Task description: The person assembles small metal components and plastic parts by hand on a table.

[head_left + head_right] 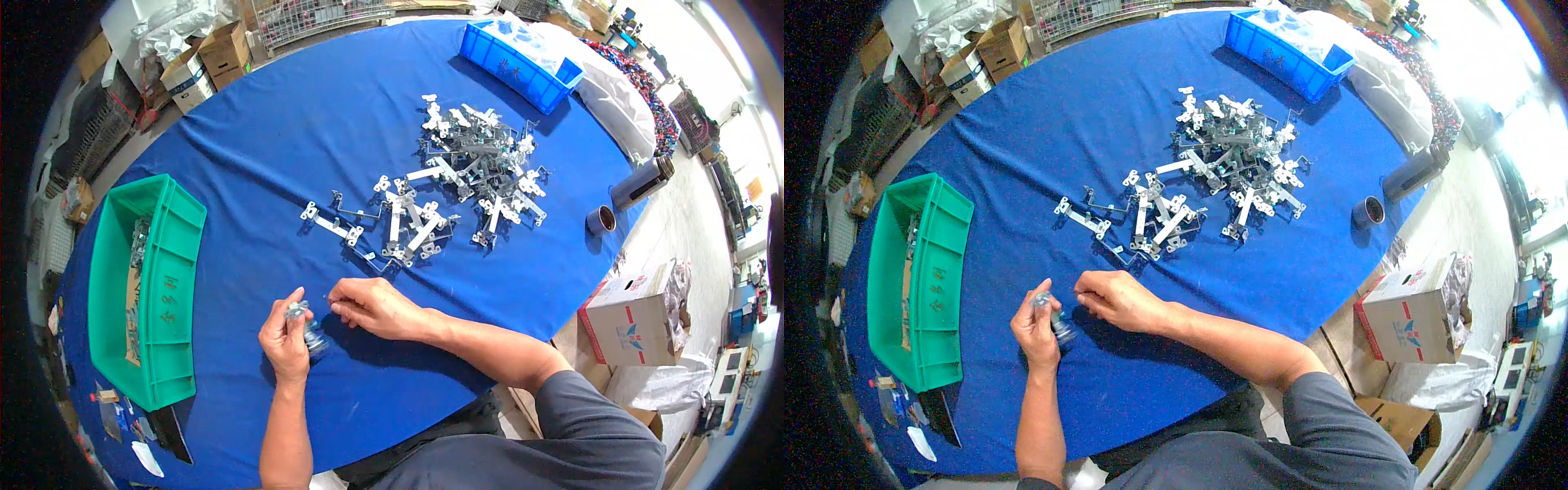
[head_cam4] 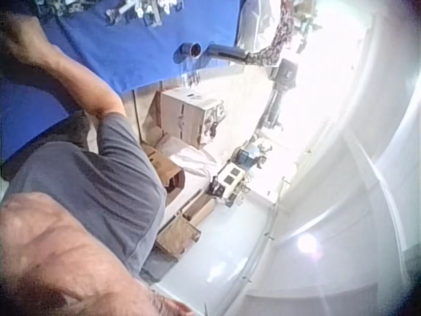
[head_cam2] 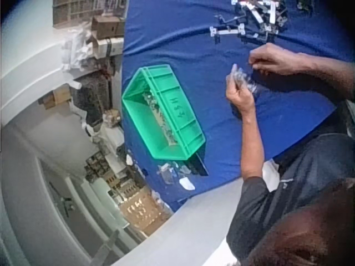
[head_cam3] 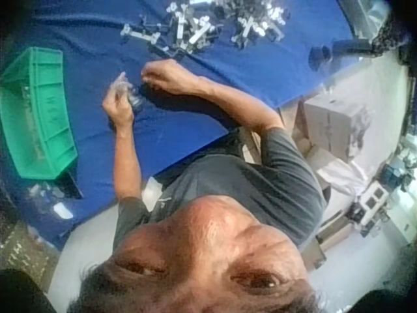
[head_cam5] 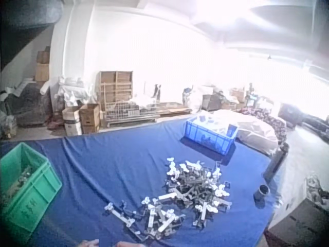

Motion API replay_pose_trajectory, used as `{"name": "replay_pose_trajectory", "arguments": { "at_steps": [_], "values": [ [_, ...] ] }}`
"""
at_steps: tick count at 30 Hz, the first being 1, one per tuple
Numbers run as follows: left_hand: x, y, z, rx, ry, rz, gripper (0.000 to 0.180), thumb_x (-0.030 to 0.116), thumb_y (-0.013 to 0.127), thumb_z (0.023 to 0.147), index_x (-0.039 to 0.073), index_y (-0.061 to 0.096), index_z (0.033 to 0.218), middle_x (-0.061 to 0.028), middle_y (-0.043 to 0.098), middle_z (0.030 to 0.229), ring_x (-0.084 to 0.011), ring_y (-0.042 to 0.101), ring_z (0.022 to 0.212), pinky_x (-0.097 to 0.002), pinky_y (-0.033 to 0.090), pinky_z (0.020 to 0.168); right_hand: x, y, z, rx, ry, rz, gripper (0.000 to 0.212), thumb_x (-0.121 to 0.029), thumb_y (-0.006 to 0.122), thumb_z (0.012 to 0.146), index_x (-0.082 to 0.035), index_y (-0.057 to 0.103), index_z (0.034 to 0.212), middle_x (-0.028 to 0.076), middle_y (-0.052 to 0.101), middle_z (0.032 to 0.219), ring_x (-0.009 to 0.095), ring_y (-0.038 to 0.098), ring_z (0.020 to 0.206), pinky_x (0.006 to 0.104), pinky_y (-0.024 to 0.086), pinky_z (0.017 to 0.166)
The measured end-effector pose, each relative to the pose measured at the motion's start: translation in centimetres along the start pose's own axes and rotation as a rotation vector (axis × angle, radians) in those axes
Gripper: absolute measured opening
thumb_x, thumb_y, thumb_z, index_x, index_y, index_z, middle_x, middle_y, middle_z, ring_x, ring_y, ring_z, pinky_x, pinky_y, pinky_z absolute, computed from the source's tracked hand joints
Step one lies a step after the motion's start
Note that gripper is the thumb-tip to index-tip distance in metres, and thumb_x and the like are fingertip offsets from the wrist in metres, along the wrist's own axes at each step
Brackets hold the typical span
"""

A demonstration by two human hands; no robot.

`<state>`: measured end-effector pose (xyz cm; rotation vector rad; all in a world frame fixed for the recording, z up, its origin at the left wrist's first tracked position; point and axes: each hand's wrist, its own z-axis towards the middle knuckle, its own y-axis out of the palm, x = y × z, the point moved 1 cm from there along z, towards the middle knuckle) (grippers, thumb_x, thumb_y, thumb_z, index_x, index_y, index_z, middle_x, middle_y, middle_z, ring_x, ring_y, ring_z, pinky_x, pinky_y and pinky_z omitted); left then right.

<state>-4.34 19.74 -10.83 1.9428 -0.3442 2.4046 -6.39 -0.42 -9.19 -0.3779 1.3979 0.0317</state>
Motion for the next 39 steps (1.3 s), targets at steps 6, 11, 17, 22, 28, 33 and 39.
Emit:
{"name": "replay_pose_trajectory", "arguments": {
  "at_steps": [6, 11, 17, 22, 28, 33, 39],
  "values": [
    [0.7, 1.9, 0.7, 0.011, -0.089, 0.026, 0.027, 0.005, 0.055, 0.098, 0.0, 0.066, 0.122, -0.0072, 0.064, 0.098, -0.0119, 0.065, 0.075, -0.0219, 0.053, 0.057, -0.2, -1.5, -0.5, 0.117, 0.049, -0.056, 0.015, -0.013, 0.06, 0.094, 0.001, 0.064, 0.095, 0.018, 0.064, 0.083, 0.03, 0.066, 0.077, 0.0403, 0.051, 0.069],
    [0.4, 1.7, 0.2, 0.081, -0.211, -0.102, 0.02, 0.005, 0.06, 0.096, -0.001, 0.068, 0.113, -0.0089, 0.071, 0.091, -0.01, 0.065, 0.069, -0.0197, 0.049, 0.052, -0.7, -1.1, -0.2, 0.093, -0.017, -0.096, 0.015, -0.012, 0.061, 0.094, 0.002, 0.063, 0.097, 0.018, 0.064, 0.084, 0.031, 0.065, 0.076, 0.0399, 0.051, 0.067],
    [0.4, 1.7, 0.3, 0.056, -0.207, -0.074, 0.018, 0.005, 0.06, 0.096, -0.002, 0.069, 0.111, -0.0087, 0.071, 0.091, -0.0098, 0.066, 0.07, -0.0193, 0.049, 0.052, 0.1, -1.1, -0.2, 0.105, -0.098, -0.142, 0.014, -0.012, 0.064, 0.094, 0.001, 0.064, 0.099, 0.008, 0.06, 0.073, 0.012, 0.057, 0.064, 0.0307, 0.046, 0.056],
    [0.5, 1.7, 0.2, 0.064, -0.175, -0.015, 0.018, 0.006, 0.06, 0.096, -0.002, 0.069, 0.11, -0.0079, 0.071, 0.09, -0.0095, 0.066, 0.07, -0.0193, 0.049, 0.053, -0.7, -1.2, -0.3, 0.098, -0.002, -0.098, 0.016, -0.013, 0.063, 0.092, 0.002, 0.064, 0.094, 0.017, 0.062, 0.077, 0.03, 0.063, 0.068, 0.0402, 0.049, 0.062],
    [0.2, 1.7, 0.1, 0.074, -0.178, -0.049, 0.019, 0.006, 0.062, 0.095, 0.0, 0.07, 0.111, -0.0071, 0.071, 0.089, -0.0081, 0.065, 0.069, -0.0189, 0.048, 0.052, -0.7, -1.0, -0.2, 0.084, -0.029, -0.137, 0.015, -0.013, 0.063, 0.093, 0.002, 0.064, 0.095, 0.017, 0.062, 0.078, 0.03, 0.062, 0.069, 0.0404, 0.048, 0.062],
    [0.5, 1.6, 0.3, 0.042, -0.12, -0.012, 0.017, 0.003, 0.065, 0.092, 0.0, 0.071, 0.108, -0.0057, 0.07, 0.087, -0.0078, 0.063, 0.069, -0.0202, 0.048, 0.056, -0.4, -1.1, -0.2, 0.1, -0.046, -0.163, 0.015, -0.013, 0.062, 0.093, 0.002, 0.063, 0.093, 0.017, 0.062, 0.079, 0.032, 0.063, 0.071, 0.0413, 0.049, 0.064],
    [1.2, 1.7, 0.5, 0.001, 0.08, 0.076, 0.019, 0.002, 0.072, 0.087, 0.0, 0.073, 0.106, -0.0036, 0.066, 0.084, -0.0074, 0.059, 0.07, -0.0215, 0.046, 0.061, -0.3, -1.3, -0.2, 0.105, -0.061, -0.197, 0.013, -0.011, 0.062, 0.093, 0.001, 0.061, 0.096, 0.017, 0.063, 0.08, 0.032, 0.063, 0.071, 0.0406, 0.05, 0.064]
  ]
}}
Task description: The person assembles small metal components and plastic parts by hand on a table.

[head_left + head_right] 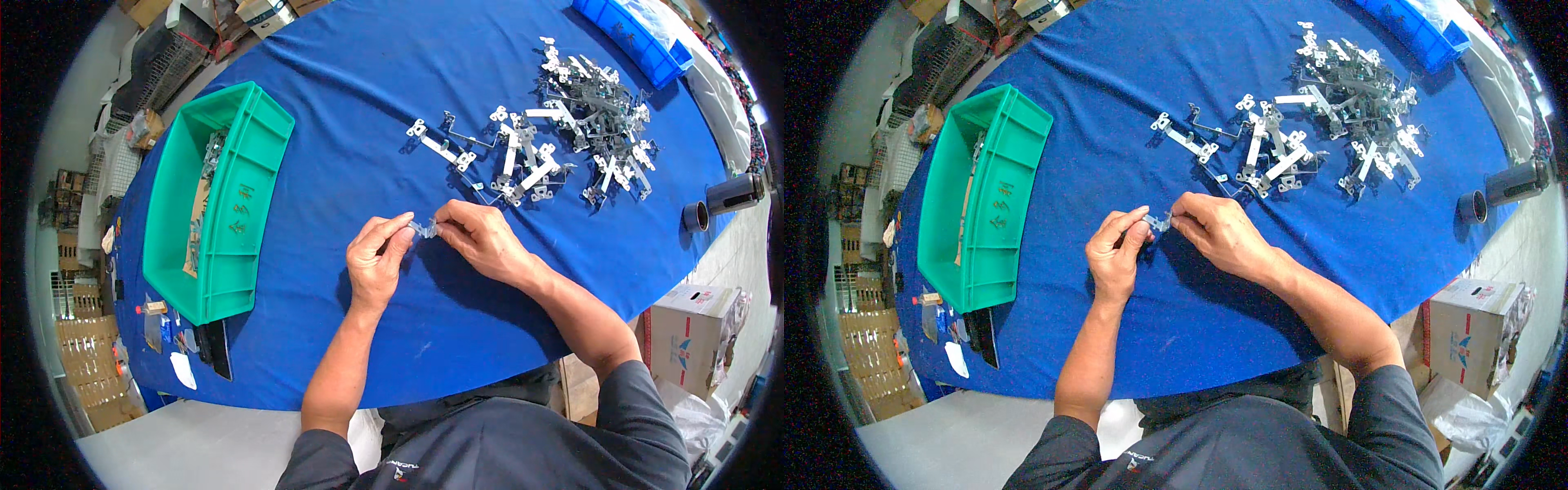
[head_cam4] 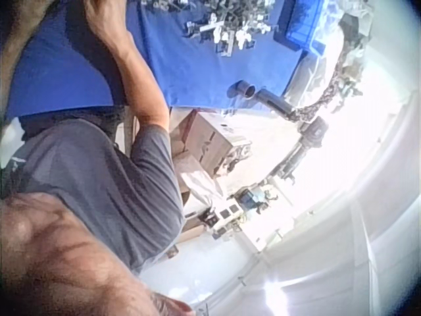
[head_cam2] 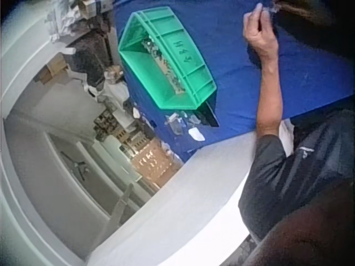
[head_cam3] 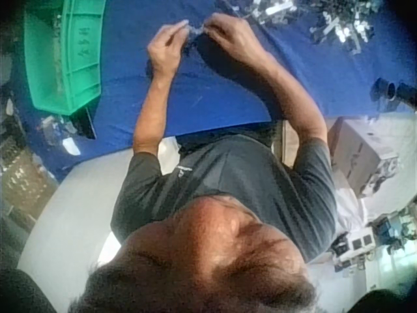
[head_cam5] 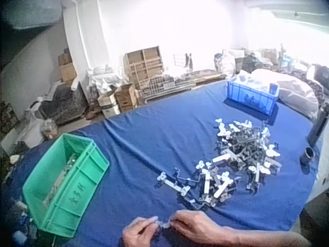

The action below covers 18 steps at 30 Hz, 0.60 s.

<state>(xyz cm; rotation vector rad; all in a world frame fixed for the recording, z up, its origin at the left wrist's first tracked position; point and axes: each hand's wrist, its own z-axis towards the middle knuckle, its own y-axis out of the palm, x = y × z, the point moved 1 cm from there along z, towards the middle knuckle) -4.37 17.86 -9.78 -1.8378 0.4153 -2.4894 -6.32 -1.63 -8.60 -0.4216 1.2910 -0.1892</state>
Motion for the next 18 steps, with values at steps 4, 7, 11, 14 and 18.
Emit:
{"name": "replay_pose_trajectory", "arguments": {
  "at_steps": [4, 7, 11, 14, 18],
  "values": [
    [-0.03, 0.0, -0.11, -0.007, -0.039, 0.04, 0.018, 0.003, 0.074, 0.086, 0.0, 0.073, 0.104, -0.0027, 0.065, 0.083, -0.0075, 0.058, 0.071, -0.0217, 0.045, 0.062, 0.39, 0.36, -0.13, 0.007, 0.15, 0.193, 0.013, -0.01, 0.059, 0.096, 0.001, 0.061, 0.103, 0.012, 0.063, 0.079, 0.02, 0.063, 0.069, 0.0352, 0.051, 0.063],
    [0.18, 0.21, -0.02, -0.004, -0.023, 0.019, 0.017, 0.006, 0.073, 0.087, 0.0, 0.073, 0.103, -0.0006, 0.062, 0.083, -0.0064, 0.053, 0.067, -0.0218, 0.041, 0.058, 0.29, 0.28, 0.09, -0.053, 0.301, 0.405, 0.016, -0.014, 0.056, 0.098, 0.0, 0.063, 0.106, 0.006, 0.062, 0.078, 0.011, 0.059, 0.07, 0.0297, 0.051, 0.062],
    [0.33, 0.08, 0.05, -0.043, -0.002, 0.046, 0.015, 0.006, 0.075, 0.086, 0.0, 0.073, 0.1, -0.0016, 0.063, 0.081, -0.0076, 0.055, 0.067, -0.0225, 0.042, 0.058, 0.52, -0.12, 0.16, -0.109, 0.341, 0.478, 0.02, -0.017, 0.056, 0.099, -0.002, 0.064, 0.108, 0.003, 0.061, 0.079, 0.009, 0.058, 0.069, 0.0255, 0.05, 0.06],
    [0.46, 0.22, 0.12, -0.099, 0.101, 0.104, 0.017, 0.005, 0.078, 0.082, 0.001, 0.073, 0.098, -0.0041, 0.065, 0.08, -0.0085, 0.057, 0.067, -0.023, 0.044, 0.058, 0.66, -0.24, 0.16, -0.174, 0.388, 0.432, 0.02, -0.019, 0.058, 0.099, -0.001, 0.064, 0.104, 0.004, 0.06, 0.08, 0.009, 0.056, 0.071, 0.0259, 0.048, 0.06],
    [0.37, 0.4, 0.08, -0.102, 0.101, 0.1, 0.017, 0.005, 0.079, 0.081, 0.001, 0.073, 0.097, -0.005, 0.064, 0.078, -0.0097, 0.058, 0.065, -0.0239, 0.045, 0.057, 0.51, 0.21, 0.14, 0.022, 0.25, 0.309, 0.016, -0.016, 0.06, 0.098, -0.001, 0.061, 0.099, 0.004, 0.059, 0.08, 0.011, 0.053, 0.072, 0.0286, 0.045, 0.063]
  ]
}}
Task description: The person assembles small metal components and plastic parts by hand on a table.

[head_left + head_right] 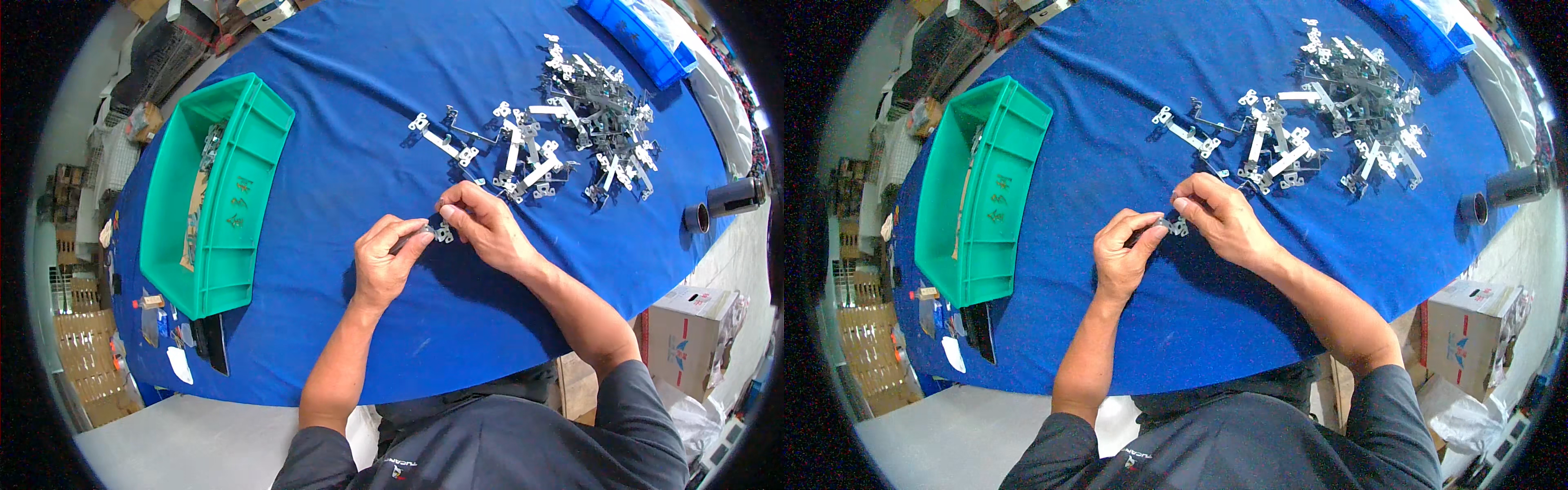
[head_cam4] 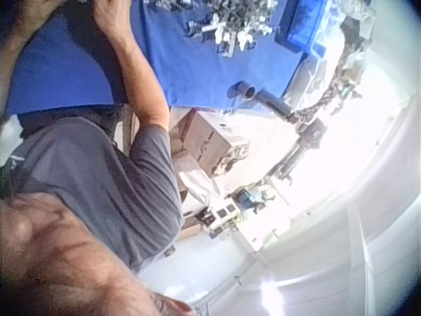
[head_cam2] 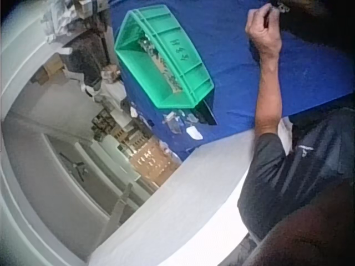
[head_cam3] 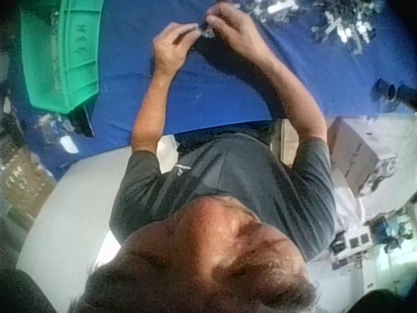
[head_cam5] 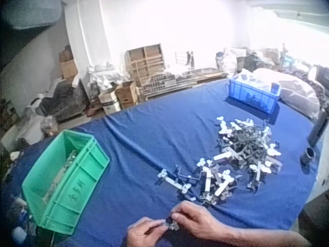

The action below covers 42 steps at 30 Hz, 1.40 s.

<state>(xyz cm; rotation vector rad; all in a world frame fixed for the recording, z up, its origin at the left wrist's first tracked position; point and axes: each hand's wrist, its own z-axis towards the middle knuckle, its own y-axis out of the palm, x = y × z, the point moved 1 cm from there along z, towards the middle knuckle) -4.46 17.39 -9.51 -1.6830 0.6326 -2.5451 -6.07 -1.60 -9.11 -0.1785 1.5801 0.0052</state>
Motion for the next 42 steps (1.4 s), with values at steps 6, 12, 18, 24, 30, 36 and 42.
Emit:
{"name": "replay_pose_trajectory", "arguments": {
  "at_steps": [6, 12, 18, 24, 30, 36, 42],
  "values": [
    [0.2, 0.2, -0.1, -0.023, 0.014, 0.038, 0.015, 0.004, 0.077, 0.082, 0.0, 0.073, 0.096, -0.0054, 0.065, 0.079, -0.0101, 0.058, 0.066, -0.024, 0.045, 0.058, -0.4, 0.0, -0.2, 0.107, -0.136, -0.128, 0.013, -0.014, 0.06, 0.097, -0.001, 0.06, 0.098, 0.004, 0.059, 0.078, 0.01, 0.053, 0.069, 0.029, 0.045, 0.061],
    [0.1, -0.3, -0.3, 0.163, -0.054, -0.005, 0.014, 0.005, 0.074, 0.086, -0.001, 0.071, 0.098, -0.0028, 0.064, 0.081, -0.0072, 0.055, 0.066, -0.0219, 0.043, 0.056, -0.6, -0.2, -0.1, -0.041, 0.132, 0.062, 0.017, -0.014, 0.058, 0.099, 0.001, 0.062, 0.099, 0.003, 0.063, 0.076, 0.008, 0.056, 0.063, 0.0256, 0.047, 0.056],
    [-0.5, -0.2, -0.4, 0.143, -0.059, -0.114, 0.014, 0.007, 0.072, 0.089, 0.0, 0.071, 0.101, -0.001, 0.062, 0.082, -0.0036, 0.05, 0.057, -0.02, 0.038, 0.047, -0.7, -0.1, -0.2, -0.16, 0.09, -0.044, 0.016, -0.015, 0.059, 0.098, 0.0, 0.063, 0.1, 0.004, 0.064, 0.076, 0.009, 0.058, 0.064, 0.028, 0.049, 0.058],
    [-0.8, -0.3, -0.4, 0.151, -0.039, -0.074, 0.014, 0.007, 0.072, 0.089, 0.0, 0.071, 0.101, -0.0013, 0.062, 0.081, -0.0038, 0.05, 0.056, -0.02, 0.038, 0.048, -0.7, -0.2, -0.1, -0.124, 0.097, -0.069, 0.015, -0.014, 0.059, 0.098, 0.001, 0.062, 0.099, 0.006, 0.064, 0.075, 0.011, 0.059, 0.063, 0.0291, 0.05, 0.057],
    [-0.1, -0.2, -0.1, 0.087, -0.065, -0.094, 0.014, 0.006, 0.074, 0.087, 0.0, 0.072, 0.1, -0.001, 0.062, 0.078, -0.0044, 0.049, 0.057, -0.0212, 0.037, 0.049, -0.6, -0.1, -0.1, -0.113, 0.088, -0.096, 0.013, -0.012, 0.058, 0.098, 0.0, 0.062, 0.099, 0.006, 0.064, 0.078, 0.011, 0.06, 0.065, 0.029, 0.051, 0.058],
    [-0.1, -0.2, -0.1, 0.059, -0.003, -0.008, 0.015, 0.004, 0.075, 0.085, -0.001, 0.073, 0.099, -0.003, 0.063, 0.077, -0.0074, 0.057, 0.065, -0.0231, 0.043, 0.056, 0.5, -0.1, 0.1, -0.104, 0.089, 0.144, 0.017, -0.013, 0.058, 0.098, 0.002, 0.063, 0.105, 0.007, 0.064, 0.084, 0.011, 0.063, 0.072, 0.0283, 0.054, 0.061],
    [0.1, -0.2, 0.0, -0.008, 0.013, 0.036, 0.017, 0.006, 0.078, 0.082, 0.001, 0.073, 0.098, -0.0051, 0.063, 0.074, -0.0105, 0.057, 0.062, -0.0259, 0.044, 0.055, 0.6, -0.5, 0.2, -0.192, 0.117, 0.163, 0.021, -0.018, 0.059, 0.099, 0.001, 0.064, 0.106, 0.004, 0.061, 0.081, 0.009, 0.058, 0.068, 0.0256, 0.051, 0.059]
  ]
}}
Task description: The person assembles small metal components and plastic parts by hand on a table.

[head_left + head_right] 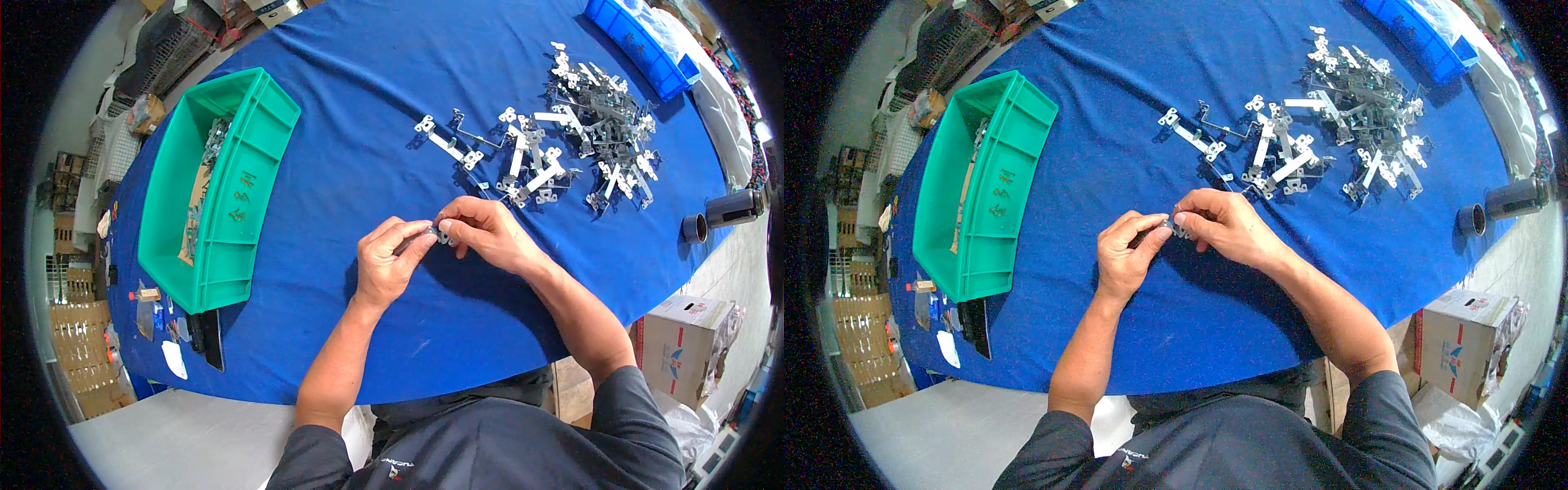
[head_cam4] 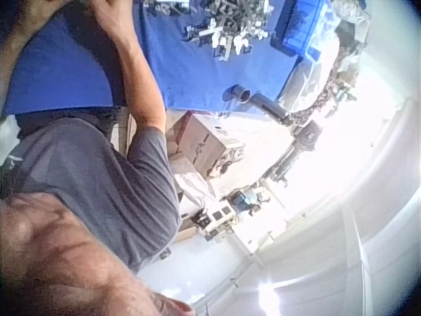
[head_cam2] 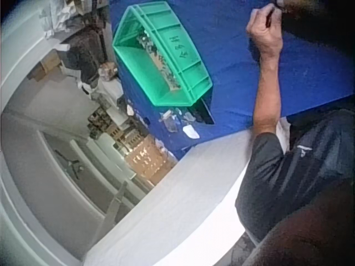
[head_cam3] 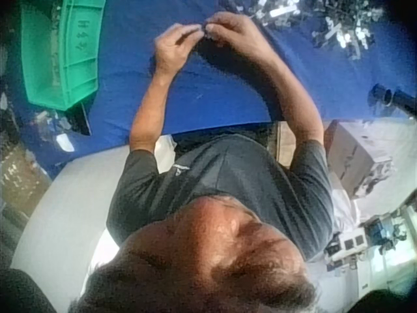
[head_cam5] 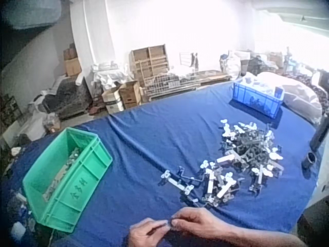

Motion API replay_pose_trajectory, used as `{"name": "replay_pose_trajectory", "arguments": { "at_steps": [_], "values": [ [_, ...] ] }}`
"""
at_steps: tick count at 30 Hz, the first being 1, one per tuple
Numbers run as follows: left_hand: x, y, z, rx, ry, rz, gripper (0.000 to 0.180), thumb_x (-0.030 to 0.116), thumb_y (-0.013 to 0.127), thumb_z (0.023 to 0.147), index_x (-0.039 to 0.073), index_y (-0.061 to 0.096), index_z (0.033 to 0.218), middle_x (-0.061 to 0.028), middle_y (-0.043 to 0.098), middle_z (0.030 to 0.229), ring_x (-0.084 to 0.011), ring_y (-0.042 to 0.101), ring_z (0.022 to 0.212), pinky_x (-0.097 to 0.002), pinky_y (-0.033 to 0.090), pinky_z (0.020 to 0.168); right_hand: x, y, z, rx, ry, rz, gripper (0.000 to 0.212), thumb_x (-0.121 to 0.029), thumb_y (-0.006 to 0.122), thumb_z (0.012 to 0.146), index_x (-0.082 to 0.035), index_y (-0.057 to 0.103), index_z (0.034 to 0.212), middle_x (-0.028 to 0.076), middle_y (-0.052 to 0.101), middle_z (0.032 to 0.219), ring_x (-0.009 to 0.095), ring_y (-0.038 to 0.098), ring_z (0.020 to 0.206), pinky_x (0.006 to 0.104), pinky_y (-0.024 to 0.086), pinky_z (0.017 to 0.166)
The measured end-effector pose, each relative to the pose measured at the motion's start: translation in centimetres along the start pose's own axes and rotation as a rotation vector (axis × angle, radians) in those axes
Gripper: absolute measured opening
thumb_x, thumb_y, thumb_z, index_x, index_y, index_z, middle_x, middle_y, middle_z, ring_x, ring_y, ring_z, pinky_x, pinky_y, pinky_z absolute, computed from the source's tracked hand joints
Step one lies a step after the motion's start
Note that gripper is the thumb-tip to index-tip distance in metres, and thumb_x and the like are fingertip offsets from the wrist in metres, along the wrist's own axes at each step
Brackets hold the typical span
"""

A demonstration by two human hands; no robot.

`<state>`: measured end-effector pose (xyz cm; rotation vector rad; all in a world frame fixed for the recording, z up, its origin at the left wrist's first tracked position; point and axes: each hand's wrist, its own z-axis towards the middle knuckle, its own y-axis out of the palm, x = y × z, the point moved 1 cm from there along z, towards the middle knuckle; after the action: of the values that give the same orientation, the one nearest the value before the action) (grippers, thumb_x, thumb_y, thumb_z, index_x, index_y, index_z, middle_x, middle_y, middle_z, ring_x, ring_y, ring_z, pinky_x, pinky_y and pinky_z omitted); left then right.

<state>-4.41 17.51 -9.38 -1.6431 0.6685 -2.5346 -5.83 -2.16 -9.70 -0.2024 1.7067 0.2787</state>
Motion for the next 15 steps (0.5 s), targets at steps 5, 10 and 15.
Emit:
{"name": "replay_pose_trajectory", "arguments": {
  "at_steps": [5, 10, 15],
  "values": [
    [-0.06, 0.11, 0.01, -0.022, 0.019, 0.011, 0.015, 0.006, 0.076, 0.083, 0.0, 0.073, 0.096, -0.0059, 0.065, 0.075, -0.0109, 0.058, 0.064, -0.0262, 0.046, 0.056, -0.29, -0.08, -0.06, 0.171, -0.091, -0.064, 0.021, -0.02, 0.06, 0.099, -0.001, 0.066, 0.105, 0.001, 0.059, 0.075, 0.007, 0.054, 0.062, 0.0228, 0.045, 0.054],
    [-0.65, -0.01, -0.51, 0.129, -0.136, -0.116, 0.013, 0.005, 0.072, 0.088, -0.002, 0.07, 0.099, -0.0026, 0.065, 0.076, -0.0065, 0.055, 0.063, -0.0227, 0.044, 0.054, -0.76, 0.11, -0.17, 0.15, 0.037, -0.106, 0.023, -0.02, 0.061, 0.098, 0.0, 0.068, 0.108, 0.0, 0.061, 0.073, 0.006, 0.054, 0.06, 0.0229, 0.044, 0.049],
    [-0.73, 0.08, -0.64, 0.135, -0.253, -0.301, 0.015, 0.011, 0.069, 0.093, 0.0, 0.068, 0.104, 0.0005, 0.062, 0.075, -0.0023, 0.049, 0.056, -0.0185, 0.039, 0.048, -0.49, 0.53, -0.28, 0.056, 0.063, -0.14, 0.02, -0.019, 0.062, 0.098, -0.001, 0.068, 0.101, 0.0, 0.061, 0.07, 0.005, 0.052, 0.056, 0.0236, 0.042, 0.047]
  ]
}}
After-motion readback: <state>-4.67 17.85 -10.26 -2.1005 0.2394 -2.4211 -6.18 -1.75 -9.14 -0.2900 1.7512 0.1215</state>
